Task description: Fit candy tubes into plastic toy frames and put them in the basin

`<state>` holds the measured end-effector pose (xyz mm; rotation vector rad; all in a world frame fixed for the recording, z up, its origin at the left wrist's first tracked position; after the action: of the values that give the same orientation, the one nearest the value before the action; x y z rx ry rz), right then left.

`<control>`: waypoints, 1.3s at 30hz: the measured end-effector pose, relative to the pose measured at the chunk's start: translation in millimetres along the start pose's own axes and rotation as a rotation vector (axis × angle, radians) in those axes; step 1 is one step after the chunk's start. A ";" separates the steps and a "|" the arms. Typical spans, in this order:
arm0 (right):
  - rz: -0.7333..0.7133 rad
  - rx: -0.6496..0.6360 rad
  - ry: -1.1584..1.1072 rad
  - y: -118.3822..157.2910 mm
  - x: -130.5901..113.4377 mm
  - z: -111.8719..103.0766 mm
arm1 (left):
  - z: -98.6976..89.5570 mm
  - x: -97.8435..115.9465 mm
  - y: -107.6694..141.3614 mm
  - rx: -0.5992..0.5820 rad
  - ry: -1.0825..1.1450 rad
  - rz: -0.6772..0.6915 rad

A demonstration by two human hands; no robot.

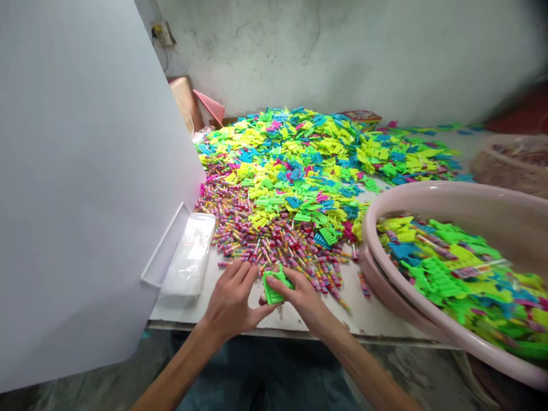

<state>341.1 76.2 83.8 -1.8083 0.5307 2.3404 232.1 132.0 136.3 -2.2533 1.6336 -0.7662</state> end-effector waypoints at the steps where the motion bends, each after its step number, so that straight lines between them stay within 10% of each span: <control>1: -0.008 0.008 0.015 -0.4 1.0 -0.6 | 2.1 0.4 1.5 -0.010 0.004 0.007; 20: 0.030 0.063 0.044 5.8 21.5 -23.0 | 24.4 10.6 12.8 -0.112 0.166 -0.071; 26: -0.155 0.370 -0.183 21.7 -25.0 -97.7 | 17.2 -36.0 20.6 0.093 0.096 -0.243; 30: -0.415 0.449 -0.423 32.3 -52.9 -131.5 | 45.3 -66.0 34.0 0.024 -0.178 -0.272; 34: -0.509 0.358 0.044 -1.9 -51.2 -124.9 | 61.3 -71.4 39.9 0.034 -0.227 -0.223; 39: -0.614 0.579 0.913 -62.7 -61.9 -128.3 | 46.5 -73.7 46.3 0.171 -0.109 -0.299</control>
<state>494.3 95.3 103.1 -2.1909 0.5407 0.7907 203.5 180.7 55.4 -2.3946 1.1510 -0.8011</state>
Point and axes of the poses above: each hand's wrist, its own y-axis away from the middle knuckle, its own z-axis out of the palm, x = y × z, the point moved 7 cm from there along -y, towards the middle knuckle
